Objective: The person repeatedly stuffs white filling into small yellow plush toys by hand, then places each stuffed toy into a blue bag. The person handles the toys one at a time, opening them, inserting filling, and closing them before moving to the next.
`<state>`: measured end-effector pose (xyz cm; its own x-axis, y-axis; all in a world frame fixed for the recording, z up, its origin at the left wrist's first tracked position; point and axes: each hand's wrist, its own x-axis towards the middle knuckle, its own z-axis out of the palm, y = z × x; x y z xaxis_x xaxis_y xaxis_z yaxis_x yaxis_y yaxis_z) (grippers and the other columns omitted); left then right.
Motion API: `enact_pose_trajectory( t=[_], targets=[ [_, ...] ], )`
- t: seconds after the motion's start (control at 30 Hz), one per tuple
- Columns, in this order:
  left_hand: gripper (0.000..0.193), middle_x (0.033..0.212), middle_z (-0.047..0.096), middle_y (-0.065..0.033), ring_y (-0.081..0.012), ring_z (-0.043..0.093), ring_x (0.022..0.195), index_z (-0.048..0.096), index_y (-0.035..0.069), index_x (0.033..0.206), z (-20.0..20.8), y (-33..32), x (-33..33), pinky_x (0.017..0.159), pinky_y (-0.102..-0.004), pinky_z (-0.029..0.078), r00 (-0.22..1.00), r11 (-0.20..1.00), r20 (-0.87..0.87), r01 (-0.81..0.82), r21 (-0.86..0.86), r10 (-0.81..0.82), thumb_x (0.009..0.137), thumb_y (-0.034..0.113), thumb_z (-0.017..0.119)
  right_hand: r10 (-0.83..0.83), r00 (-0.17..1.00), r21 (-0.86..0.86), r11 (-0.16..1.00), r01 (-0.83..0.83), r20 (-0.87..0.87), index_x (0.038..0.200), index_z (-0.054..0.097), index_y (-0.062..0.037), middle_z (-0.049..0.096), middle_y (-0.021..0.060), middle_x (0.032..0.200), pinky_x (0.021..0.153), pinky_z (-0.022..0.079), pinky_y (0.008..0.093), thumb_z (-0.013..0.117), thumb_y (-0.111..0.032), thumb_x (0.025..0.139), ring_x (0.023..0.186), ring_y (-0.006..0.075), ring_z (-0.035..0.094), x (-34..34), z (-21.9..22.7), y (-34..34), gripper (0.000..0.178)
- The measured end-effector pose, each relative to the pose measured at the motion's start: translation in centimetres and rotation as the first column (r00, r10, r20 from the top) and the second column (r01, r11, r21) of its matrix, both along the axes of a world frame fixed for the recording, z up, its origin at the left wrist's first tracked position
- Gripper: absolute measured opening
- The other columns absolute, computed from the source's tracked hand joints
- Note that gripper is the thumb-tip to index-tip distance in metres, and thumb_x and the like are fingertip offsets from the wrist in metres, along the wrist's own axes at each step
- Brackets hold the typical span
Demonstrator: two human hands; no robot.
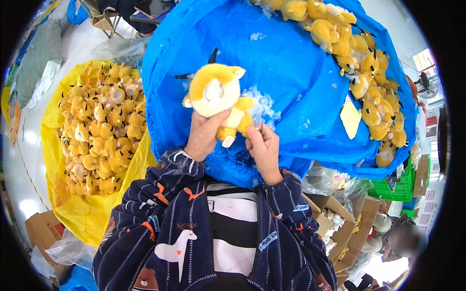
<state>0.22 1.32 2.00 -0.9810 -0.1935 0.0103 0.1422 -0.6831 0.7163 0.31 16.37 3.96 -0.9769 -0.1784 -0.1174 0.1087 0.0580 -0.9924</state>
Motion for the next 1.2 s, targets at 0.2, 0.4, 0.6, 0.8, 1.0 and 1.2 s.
enact_pose_trajectory(
  t=[0.2, 0.4, 0.6, 0.8, 1.0, 1.2],
  targets=[
    [0.039, 0.117, 0.057, -0.0074, -0.0157, 0.056, 0.105, 0.050, 0.000, 0.122, -0.2, -0.1, -0.2, 0.088, -0.0288, 0.047, 0.999, 0.997, 0.004, -0.049, -0.068, 0.049, 0.084, 0.000, 0.060, 0.090, 0.869, 0.414, 0.900, 0.139, -0.487, 0.080, 0.058, -0.0031, 0.054, 0.0083, 0.059, 0.045, 0.040, 0.0255, 0.070, -0.019, 0.079, 0.048, 0.0099, 0.049, 0.3, 1.4, 0.7, 0.020],
    [0.040, 0.118, 0.056, -0.0069, -0.0161, 0.056, 0.105, 0.048, 0.000, 0.124, 0.0, 0.1, -0.3, 0.088, -0.0287, 0.046, 0.997, 0.999, 0.076, 0.003, -0.033, -0.001, 0.085, 0.001, 0.059, 0.641, 0.488, 0.752, 0.657, 0.050, -0.592, 0.108, 0.056, -0.0088, 0.057, 0.0064, 0.081, 0.050, 0.047, 0.0319, 0.069, -0.010, 0.071, 0.062, 0.0220, 0.061, 0.7, 1.3, 0.0, 0.039],
    [0.041, 0.119, 0.055, -0.0070, -0.0170, 0.056, 0.106, 0.047, 0.001, 0.124, 1.1, -0.1, -0.2, 0.088, -0.0295, 0.047, 0.999, 0.999, 0.036, -0.015, 0.037, 0.014, 0.086, 0.002, 0.059, 0.308, 0.654, 0.493, 0.863, 0.114, -0.691, 0.088, 0.056, -0.0044, 0.056, 0.0079, 0.063, 0.049, 0.046, 0.0288, 0.069, -0.010, 0.077, 0.053, 0.0191, 0.059, 0.7, 0.1, -1.4, 0.019],
    [0.041, 0.119, 0.055, -0.0074, -0.0176, 0.056, 0.106, 0.045, 0.001, 0.126, 0.5, -0.6, -0.5, 0.089, -0.0304, 0.047, 1.000, 0.999, 0.007, -0.030, 0.036, 0.030, 0.087, 0.003, 0.058, 0.029, 0.931, 0.269, 0.960, 0.075, -0.363, 0.083, 0.057, -0.0030, 0.056, -0.0047, 0.060, 0.044, 0.030, 0.0180, 0.068, -0.012, 0.081, 0.051, 0.0004, 0.042, 1.5, 0.5, -0.9, 0.015],
    [0.049, 0.129, 0.048, -0.0096, -0.0177, 0.048, 0.118, 0.036, 0.003, 0.133, 0.9, -1.3, 0.3, 0.096, -0.0323, 0.042, 0.979, 0.931, -0.046, 0.204, 0.303, -0.199, 0.089, 0.010, 0.057, 0.109, 0.993, -0.246, 0.962, -0.119, -0.054, 0.108, 0.050, -0.0009, 0.056, 0.0007, 0.093, 0.066, 0.039, 0.0169, 0.065, -0.006, 0.083, 0.079, 0.0030, 0.049, 0.7, 1.5, -0.4, 0.030],
    [0.041, 0.118, 0.057, -0.0099, -0.0216, 0.056, 0.110, 0.047, 0.003, 0.123, 1.3, -3.3, -0.3, 0.093, -0.0341, 0.045, 0.993, 0.990, 0.037, 0.111, -0.089, -0.108, 0.084, 0.003, 0.055, 0.144, 0.960, -0.005, 0.989, -0.149, -0.240, 0.091, 0.057, -0.0032, 0.052, -0.0038, 0.072, 0.047, 0.029, 0.0168, 0.065, -0.013, 0.085, 0.057, 0.0010, 0.041, 1.0, -0.4, 0.1, 0.014]
  ],
)
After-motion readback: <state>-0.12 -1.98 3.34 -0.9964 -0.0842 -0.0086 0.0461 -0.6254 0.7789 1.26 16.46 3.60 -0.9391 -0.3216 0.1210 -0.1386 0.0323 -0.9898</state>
